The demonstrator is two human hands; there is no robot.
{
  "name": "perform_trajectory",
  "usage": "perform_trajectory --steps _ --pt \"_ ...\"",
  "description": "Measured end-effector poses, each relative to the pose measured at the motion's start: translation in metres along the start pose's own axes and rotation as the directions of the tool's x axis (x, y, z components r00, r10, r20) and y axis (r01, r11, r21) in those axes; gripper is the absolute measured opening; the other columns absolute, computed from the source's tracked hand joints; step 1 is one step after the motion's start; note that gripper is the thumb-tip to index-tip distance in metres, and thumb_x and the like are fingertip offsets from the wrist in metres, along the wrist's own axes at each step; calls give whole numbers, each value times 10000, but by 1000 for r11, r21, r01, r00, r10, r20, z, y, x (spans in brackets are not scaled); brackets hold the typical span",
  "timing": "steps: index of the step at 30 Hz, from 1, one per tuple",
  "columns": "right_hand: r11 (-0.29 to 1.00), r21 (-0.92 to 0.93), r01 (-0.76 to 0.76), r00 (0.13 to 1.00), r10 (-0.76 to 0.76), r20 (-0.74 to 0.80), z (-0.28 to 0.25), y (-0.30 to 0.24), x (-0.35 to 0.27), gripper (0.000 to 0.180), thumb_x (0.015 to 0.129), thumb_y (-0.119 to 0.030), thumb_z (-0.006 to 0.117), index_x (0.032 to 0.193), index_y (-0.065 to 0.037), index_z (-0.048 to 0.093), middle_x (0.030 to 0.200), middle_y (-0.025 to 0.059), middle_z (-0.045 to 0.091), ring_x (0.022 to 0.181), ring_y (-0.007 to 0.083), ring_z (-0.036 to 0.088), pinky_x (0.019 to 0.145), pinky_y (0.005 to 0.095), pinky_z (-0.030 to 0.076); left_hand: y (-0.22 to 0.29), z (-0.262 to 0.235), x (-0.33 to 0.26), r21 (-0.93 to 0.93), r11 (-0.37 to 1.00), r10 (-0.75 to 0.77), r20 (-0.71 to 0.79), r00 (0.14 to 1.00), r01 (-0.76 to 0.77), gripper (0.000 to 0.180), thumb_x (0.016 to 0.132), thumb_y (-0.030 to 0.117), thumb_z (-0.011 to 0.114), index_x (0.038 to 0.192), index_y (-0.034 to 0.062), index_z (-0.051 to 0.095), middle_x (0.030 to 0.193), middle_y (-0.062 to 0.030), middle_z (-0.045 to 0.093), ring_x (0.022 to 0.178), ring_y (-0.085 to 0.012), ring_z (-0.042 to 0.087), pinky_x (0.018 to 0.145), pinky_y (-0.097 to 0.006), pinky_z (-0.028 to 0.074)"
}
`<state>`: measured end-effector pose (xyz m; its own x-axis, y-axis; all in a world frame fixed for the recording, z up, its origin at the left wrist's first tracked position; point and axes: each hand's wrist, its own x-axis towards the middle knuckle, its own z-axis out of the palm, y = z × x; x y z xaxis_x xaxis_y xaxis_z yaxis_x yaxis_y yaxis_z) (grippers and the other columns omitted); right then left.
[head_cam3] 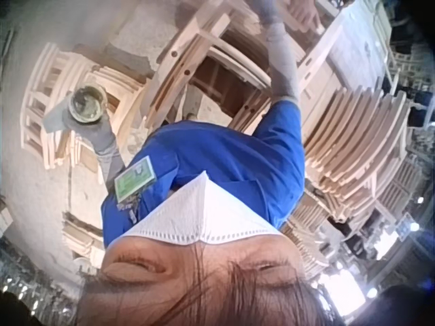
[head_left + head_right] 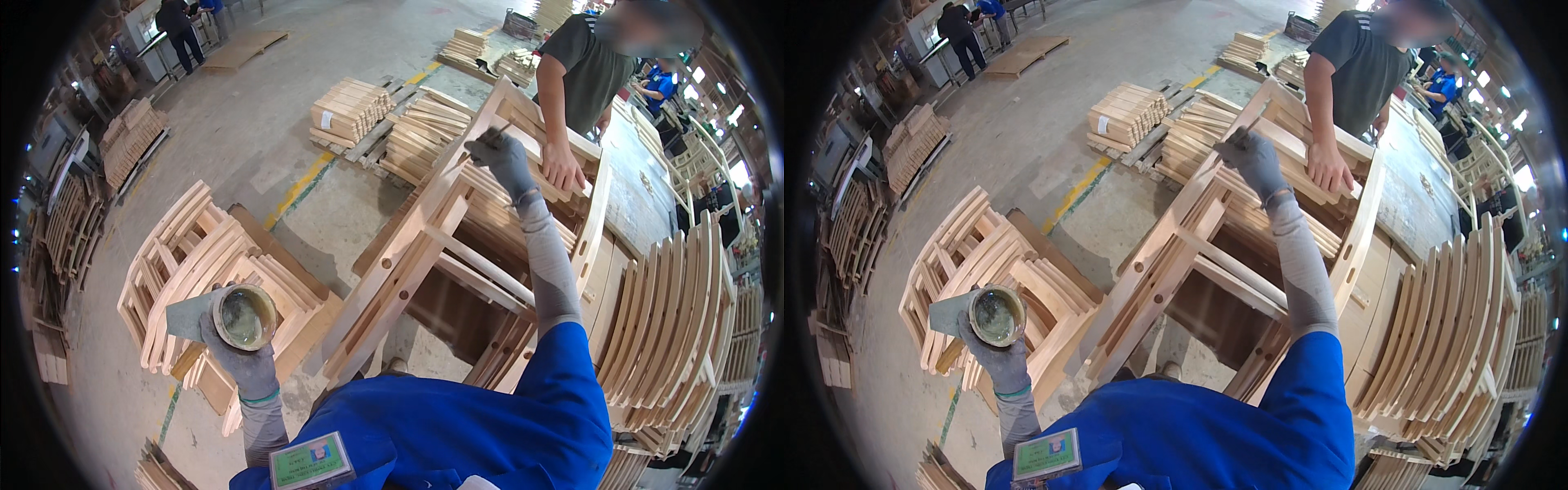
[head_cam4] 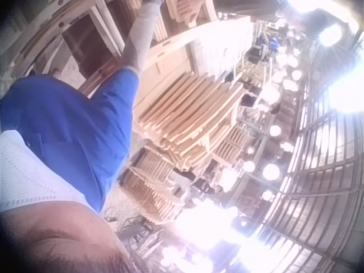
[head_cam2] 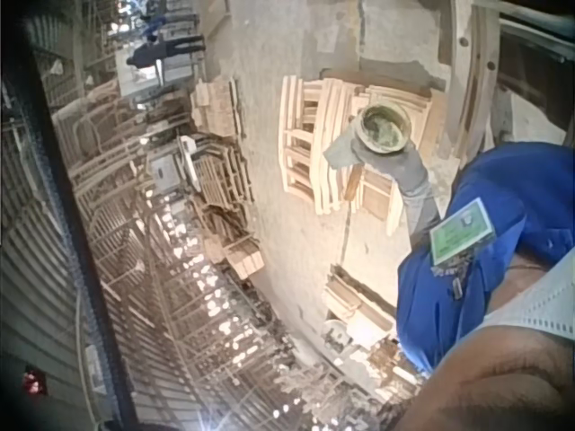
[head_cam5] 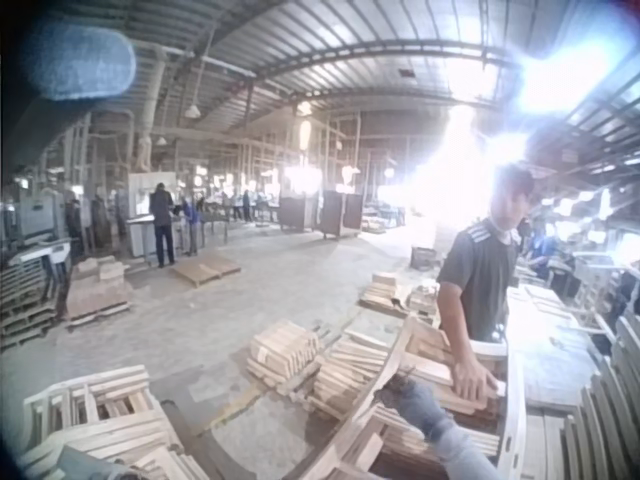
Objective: The person puts on gloves, picks up a wooden chair frame, and applies a finish to it using a brush. They dip the brush into a container of finish and coat the chair frame, then place it on a stack of other frames.
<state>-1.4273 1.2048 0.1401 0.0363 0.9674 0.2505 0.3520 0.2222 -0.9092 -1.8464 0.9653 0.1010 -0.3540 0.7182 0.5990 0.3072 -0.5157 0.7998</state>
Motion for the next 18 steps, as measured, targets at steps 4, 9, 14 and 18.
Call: perform_trajectory --steps 4,9,14,18 --pt "983 158 -92 991 106 -82 -14 1 13 145 777 -99 661 825 27 609 734 91 630 601 118 592 533 216 470 3 -4 3 0 1000 9 69 998 -9 602 815 2 514 1326 149 234 1377 -169 286 1226 -315 370 1014 -424 351" --pt "943 325 78 988 -30 -152 -37 2 -7 193 797 -60 618 941 65 585 846 120 635 732 174 632 677 269 541 8 13 12 -107 993 44 32 999 -41 614 746 -7 593 1280 79 302 1299 -159 360 1172 -295 414 991 -403 364" --pt "925 335 179 977 -127 -172 22 -109 -103 147 851 -78 545 926 46 573 897 119 620 801 185 619 749 295 517 26 31 19 -171 985 50 103 993 -32 694 639 4 703 1231 5 341 1181 -119 437 1080 -219 457 949 -348 377" --pt "735 647 204 959 -282 17 84 -177 -204 179 741 -25 686 874 22 576 918 197 626 793 249 639 702 329 530 19 42 12 -307 950 94 110 989 -56 674 694 11 701 1254 24 327 1213 -133 440 1109 -237 466 953 -366 388"
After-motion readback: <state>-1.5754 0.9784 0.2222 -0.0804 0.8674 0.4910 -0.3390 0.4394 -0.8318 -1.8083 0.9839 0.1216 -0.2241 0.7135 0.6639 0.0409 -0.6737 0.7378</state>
